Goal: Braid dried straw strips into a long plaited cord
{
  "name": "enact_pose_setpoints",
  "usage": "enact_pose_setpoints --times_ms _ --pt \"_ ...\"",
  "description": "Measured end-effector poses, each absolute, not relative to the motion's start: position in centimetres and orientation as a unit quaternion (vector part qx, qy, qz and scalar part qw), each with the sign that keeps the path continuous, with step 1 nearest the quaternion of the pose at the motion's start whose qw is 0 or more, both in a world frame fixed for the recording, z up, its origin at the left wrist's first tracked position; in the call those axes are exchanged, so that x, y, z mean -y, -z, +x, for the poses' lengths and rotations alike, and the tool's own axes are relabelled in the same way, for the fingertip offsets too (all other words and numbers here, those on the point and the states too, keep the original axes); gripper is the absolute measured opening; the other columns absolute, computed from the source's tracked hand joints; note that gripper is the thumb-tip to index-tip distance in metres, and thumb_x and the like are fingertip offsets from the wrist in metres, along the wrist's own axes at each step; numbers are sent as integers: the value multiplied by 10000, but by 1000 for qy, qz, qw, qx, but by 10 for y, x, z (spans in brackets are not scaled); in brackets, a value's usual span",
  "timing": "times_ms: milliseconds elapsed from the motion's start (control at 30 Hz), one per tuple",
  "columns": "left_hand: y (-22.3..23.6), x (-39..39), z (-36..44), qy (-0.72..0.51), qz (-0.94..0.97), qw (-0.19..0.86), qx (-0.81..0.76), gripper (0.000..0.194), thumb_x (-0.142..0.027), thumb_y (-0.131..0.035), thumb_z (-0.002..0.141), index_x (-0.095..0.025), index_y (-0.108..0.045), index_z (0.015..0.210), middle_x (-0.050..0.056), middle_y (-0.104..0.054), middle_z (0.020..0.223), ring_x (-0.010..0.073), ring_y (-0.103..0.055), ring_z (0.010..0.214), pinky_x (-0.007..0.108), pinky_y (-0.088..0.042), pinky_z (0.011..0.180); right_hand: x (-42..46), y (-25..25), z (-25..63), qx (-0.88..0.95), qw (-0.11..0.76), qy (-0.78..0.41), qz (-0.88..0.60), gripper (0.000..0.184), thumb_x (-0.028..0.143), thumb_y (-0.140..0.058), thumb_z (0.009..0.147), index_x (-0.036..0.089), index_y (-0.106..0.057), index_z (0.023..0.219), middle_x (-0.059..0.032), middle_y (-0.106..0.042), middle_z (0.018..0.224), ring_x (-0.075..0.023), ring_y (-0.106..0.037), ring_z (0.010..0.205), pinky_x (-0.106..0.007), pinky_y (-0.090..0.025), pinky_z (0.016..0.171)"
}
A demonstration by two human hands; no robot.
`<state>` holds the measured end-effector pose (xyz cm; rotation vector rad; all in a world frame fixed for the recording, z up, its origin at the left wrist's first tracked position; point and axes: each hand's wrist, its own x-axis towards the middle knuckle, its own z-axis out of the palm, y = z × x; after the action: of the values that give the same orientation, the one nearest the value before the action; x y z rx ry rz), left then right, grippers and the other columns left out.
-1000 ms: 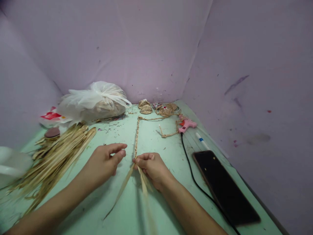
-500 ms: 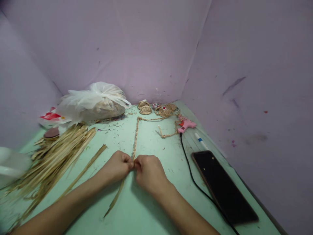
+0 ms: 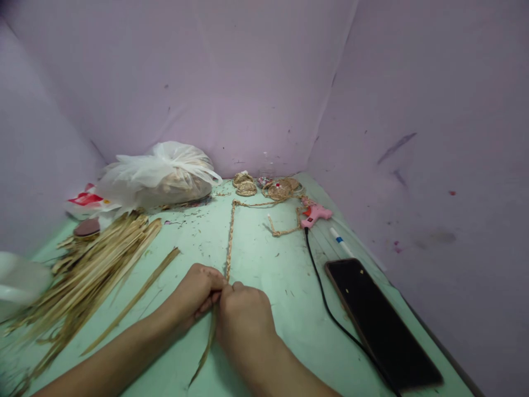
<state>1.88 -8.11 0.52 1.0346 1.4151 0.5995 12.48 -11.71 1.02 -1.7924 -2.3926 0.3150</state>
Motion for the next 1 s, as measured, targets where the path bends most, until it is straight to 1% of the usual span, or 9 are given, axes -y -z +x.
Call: enact_pose_setpoints --times_ms 133,233,300,367,400,500,667,800,1000 --pt "-3 82 18 -271 455 604 -595 92 -100 -438 489 -143 -463 412 -51 -353 333 49 -261 349 201 -186 381 125 -8 116 819 19 -88 -567 308 39 -452 679 92 -631 924 -137 -660 771 -200 -607 635 -268 -295 457" --pt "0 81 16 -273 476 591 -591 69 -105 -443 493 -138 -462 436 -41 -393 382 60 -318 408 200 -226 421 128 -17 121 818 36 -116 -562 323 98 -503 665 116 -622 965 -125 -670 837 -208 -613 659 -259 -351 486" --pt "1 79 14 -265 499 579 -588 78 -127 -449 514 -146 -436 440 -44 -376 390 62 -313 420 203 -217 429 123 -26 132 794 63 -185 -575 173 219 -538 685 171 -660 797 -75 -676 719 -190 -601 595 -253 -360 491" --pt "0 78 12 -248 530 570 -577 89 -145 -455 527 -150 -422 444 -51 -350 391 58 -286 418 209 -192 430 113 -33 147 752 116 -285 -583 241 368 -517 723 188 -653 637 -43 -641 572 -163 -576 539 -242 -364 486" --pt "-1 77 10 -239 544 571 -566 94 -153 -455 534 -151 -419 447 -53 -341 393 57 -274 416 212 -181 431 106 -34 153 718 170 -311 -599 272 394 -494 739 190 -656 661 -40 -641 584 -156 -575 552 -243 -380 506" --pt "-6 75 6 -221 572 585 -530 110 -189 -455 560 -153 -415 464 -60 -319 400 53 -249 411 219 -155 434 89 -27 162 614 309 -370 -625 228 300 -535 708 146 -639 841 -75 -661 794 -158 -589 702 -259 -425 646" --pt "-8 75 5 -214 571 600 -517 144 -229 -473 580 -160 -396 480 -64 -320 410 50 -236 417 215 -151 436 84 -5 145 483 280 -654 -510 167 207 -496 688 114 -596 784 -24 -579 630 -99 -517 529 -220 -402 504" --pt "-6 74 5 -203 596 577 -520 141 -216 -454 582 -168 -373 477 -64 -298 412 54 -223 425 219 -135 435 85 7 138 492 331 -614 -521 71 180 -537 620 118 -571 621 27 -488 509 -54 -386 446 -188 -286 440" --pt "-13 73 3 -121 655 475 -575 146 -204 -432 595 -158 -445 458 -39 -344 415 70 -270 426 224 -183 435 81 12 140 510 320 -566 -564 77 169 -534 581 119 -560 530 16 -490 460 -58 -353 426 -203 -247 426"
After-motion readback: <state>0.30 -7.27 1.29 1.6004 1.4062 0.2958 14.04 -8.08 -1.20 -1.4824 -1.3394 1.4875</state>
